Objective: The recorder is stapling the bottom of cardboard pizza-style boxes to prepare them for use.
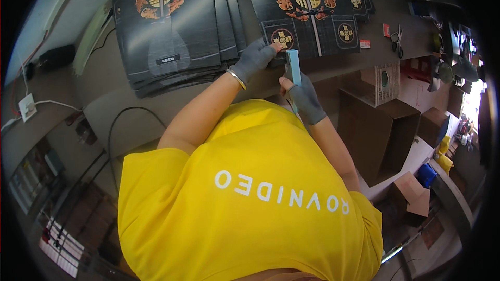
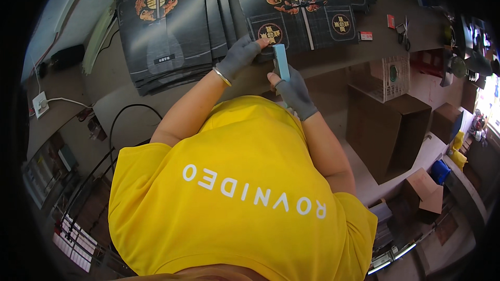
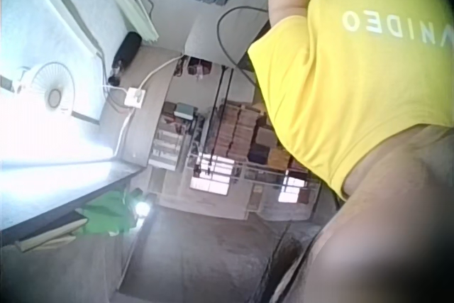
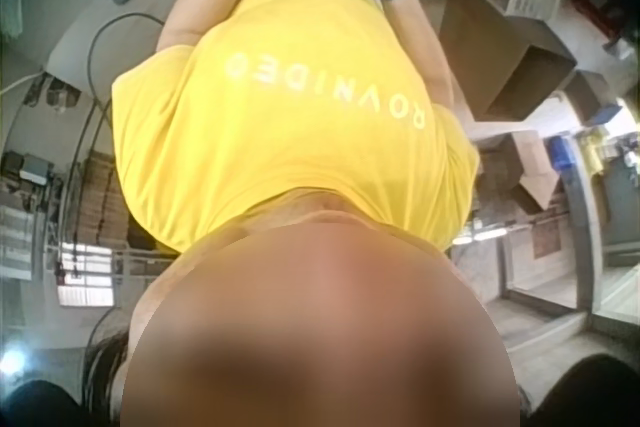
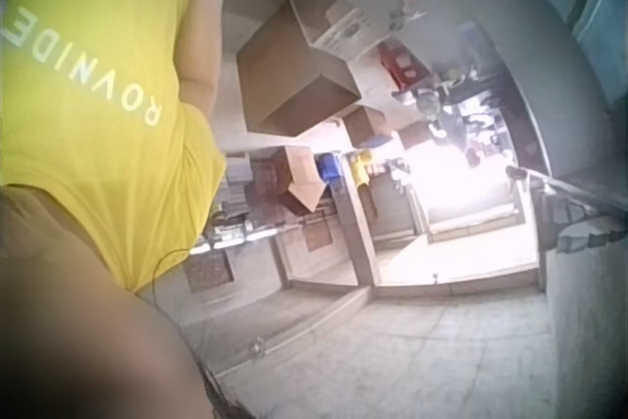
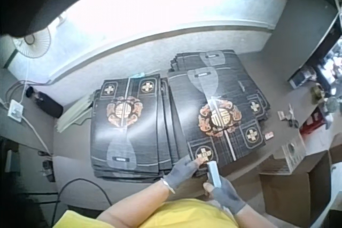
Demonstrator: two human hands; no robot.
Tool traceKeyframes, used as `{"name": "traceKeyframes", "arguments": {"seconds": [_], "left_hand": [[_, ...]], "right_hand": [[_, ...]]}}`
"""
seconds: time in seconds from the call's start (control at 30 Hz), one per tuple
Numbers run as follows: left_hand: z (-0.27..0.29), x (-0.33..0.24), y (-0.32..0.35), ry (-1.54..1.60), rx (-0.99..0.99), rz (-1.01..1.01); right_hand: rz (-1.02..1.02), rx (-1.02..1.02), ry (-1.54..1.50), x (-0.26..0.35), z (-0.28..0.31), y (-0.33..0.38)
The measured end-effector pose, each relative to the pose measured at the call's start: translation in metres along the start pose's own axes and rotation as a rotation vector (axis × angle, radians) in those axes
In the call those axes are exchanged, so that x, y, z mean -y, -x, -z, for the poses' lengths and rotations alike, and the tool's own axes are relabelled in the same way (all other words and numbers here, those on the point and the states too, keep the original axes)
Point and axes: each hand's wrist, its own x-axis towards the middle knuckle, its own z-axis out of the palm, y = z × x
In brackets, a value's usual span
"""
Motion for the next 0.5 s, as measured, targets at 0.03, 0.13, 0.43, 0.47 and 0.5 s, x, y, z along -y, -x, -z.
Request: {"name": "traceKeyframes", "arguments": {"seconds": [0.03,0.13,0.43,0.47,0.5], "left_hand": [[0.001,0.001,0.001,-0.01,0.004,0.024],[0.001,-0.001,0.002,-0.047,0.026,0.042],[-0.006,-0.024,0.011,-0.044,-0.119,-0.143],[-0.003,-0.038,0.016,0.043,-0.089,-0.001],[0.002,-0.049,0.017,0.039,-0.084,-0.003]], "right_hand": [[-0.001,-0.002,0.002,0.003,-0.002,0.0],[-0.005,-0.062,0.073,0.011,-0.004,0.001],[-0.009,-0.015,0.12,0.007,0.011,-0.009],[0.099,-0.162,0.178,0.004,0.025,-0.012],[0.214,-0.302,0.238,0.004,0.038,-0.018]]}}
